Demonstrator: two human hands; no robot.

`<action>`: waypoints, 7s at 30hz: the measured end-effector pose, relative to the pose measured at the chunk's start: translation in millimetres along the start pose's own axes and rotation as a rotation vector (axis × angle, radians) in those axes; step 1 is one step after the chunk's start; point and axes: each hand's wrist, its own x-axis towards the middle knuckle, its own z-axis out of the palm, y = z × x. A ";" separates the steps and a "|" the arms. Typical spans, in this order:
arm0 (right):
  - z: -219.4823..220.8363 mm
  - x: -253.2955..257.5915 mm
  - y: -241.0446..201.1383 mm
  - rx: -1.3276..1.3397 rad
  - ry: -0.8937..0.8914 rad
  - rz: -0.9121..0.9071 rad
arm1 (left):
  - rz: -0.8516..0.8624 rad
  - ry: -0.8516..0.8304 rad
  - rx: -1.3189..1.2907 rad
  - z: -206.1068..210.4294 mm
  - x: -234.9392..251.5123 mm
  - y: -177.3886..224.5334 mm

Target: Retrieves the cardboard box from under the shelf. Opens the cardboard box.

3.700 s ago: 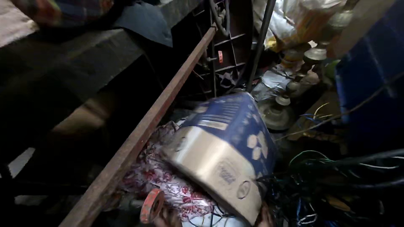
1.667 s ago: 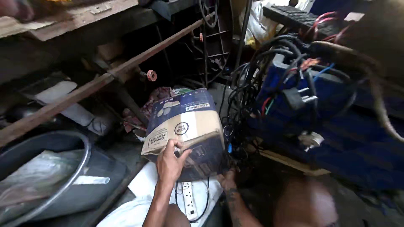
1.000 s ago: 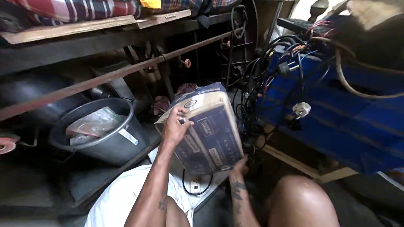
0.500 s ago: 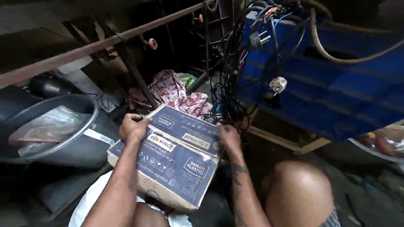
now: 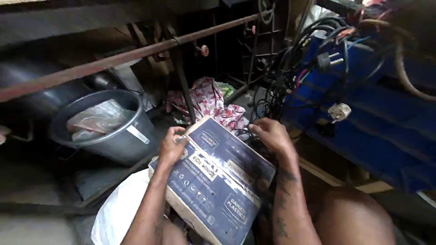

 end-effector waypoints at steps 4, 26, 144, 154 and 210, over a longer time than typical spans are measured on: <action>20.0 63.2 -101.6 0.047 -0.085 -0.480 | 0.046 0.001 -0.081 -5.2 -32.4 -2.8; 65.7 71.3 -13.7 -0.527 -0.784 -0.989 | 0.092 0.032 0.363 9.4 52.9 -9.6; 84.4 -22.2 185.5 0.019 0.087 -0.902 | 1.114 -0.660 0.669 144.3 -96.1 56.6; 76.4 -10.7 168.7 -0.056 -0.023 -0.851 | 1.184 -0.865 1.039 159.7 -92.5 110.5; 87.6 18.0 143.2 0.436 -0.015 -0.508 | 1.047 -0.386 0.003 35.3 -139.5 75.3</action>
